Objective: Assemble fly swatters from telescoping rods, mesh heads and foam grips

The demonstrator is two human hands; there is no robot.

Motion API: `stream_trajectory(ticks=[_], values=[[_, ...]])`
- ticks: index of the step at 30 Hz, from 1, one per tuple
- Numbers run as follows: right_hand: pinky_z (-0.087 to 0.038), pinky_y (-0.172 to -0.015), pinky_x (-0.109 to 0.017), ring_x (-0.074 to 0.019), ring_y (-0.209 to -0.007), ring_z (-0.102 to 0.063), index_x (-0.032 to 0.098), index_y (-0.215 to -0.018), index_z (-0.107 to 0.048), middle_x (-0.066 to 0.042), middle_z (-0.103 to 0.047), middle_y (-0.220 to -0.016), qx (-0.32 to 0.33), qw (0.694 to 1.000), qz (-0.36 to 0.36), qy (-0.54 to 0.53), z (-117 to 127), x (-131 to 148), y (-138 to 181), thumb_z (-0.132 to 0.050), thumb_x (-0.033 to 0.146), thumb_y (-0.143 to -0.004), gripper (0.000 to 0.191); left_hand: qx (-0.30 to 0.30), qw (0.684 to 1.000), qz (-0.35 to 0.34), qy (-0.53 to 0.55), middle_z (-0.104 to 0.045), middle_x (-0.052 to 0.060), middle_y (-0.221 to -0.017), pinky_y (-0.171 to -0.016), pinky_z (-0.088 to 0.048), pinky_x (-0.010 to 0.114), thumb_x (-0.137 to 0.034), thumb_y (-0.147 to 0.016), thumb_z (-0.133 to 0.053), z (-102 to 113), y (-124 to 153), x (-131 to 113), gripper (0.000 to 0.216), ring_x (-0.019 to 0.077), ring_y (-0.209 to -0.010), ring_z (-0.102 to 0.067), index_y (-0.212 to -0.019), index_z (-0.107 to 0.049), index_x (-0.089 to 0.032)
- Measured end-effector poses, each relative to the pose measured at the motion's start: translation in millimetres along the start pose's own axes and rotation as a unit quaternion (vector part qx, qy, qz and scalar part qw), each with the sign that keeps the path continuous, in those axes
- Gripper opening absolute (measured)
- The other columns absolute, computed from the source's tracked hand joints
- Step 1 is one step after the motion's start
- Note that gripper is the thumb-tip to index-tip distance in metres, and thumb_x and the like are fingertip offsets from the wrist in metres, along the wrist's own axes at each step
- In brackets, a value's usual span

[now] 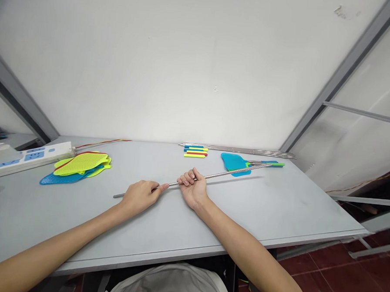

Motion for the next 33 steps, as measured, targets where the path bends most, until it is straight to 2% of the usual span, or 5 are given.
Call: stream_trajectory(ticks=[11, 33], values=[[-0.031, -0.048, -0.024, -0.0078, -0.039, -0.024, 0.018, -0.05, -0.028, 0.007, -0.018, -0.044, -0.007, 1.0, 0.005, 0.018, -1.7, 1.6, 1.7, -0.038, 0.023, -0.081, 0.033, 0.015, 0.999, -0.032, -0.011, -0.064, 0.007, -0.066, -0.049, -0.03, 0.027, -0.047, -0.082, -0.013, -1.2, 5.3, -8.9, 0.056, 0.021, -0.064, -0.058, -0.065, -0.058, -0.018], [-0.032, -0.049, -0.025, -0.0077, -0.039, -0.027, 0.018, -0.051, -0.028, 0.007, -0.02, -0.043, -0.018, 0.999, 0.023, 0.023, -4.4, 10.5, -1.7, -0.041, 0.022, -0.079, 0.031, 0.0, 0.999, -0.035, 0.035, -0.058, 0.003, -0.055, -0.045, -0.024, 0.025, -0.055, -0.078, -0.015, 5.3, -4.4, -9.4, 0.057, 0.0173, -0.055, -0.054, -0.055, -0.053, -0.019]])
Point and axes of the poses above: each hand's wrist, its own y-axis away from the middle knuckle, its own z-axis out of the back of the hand, x = y × z, the point moved 6 cm from there along -y, towards the middle knuckle
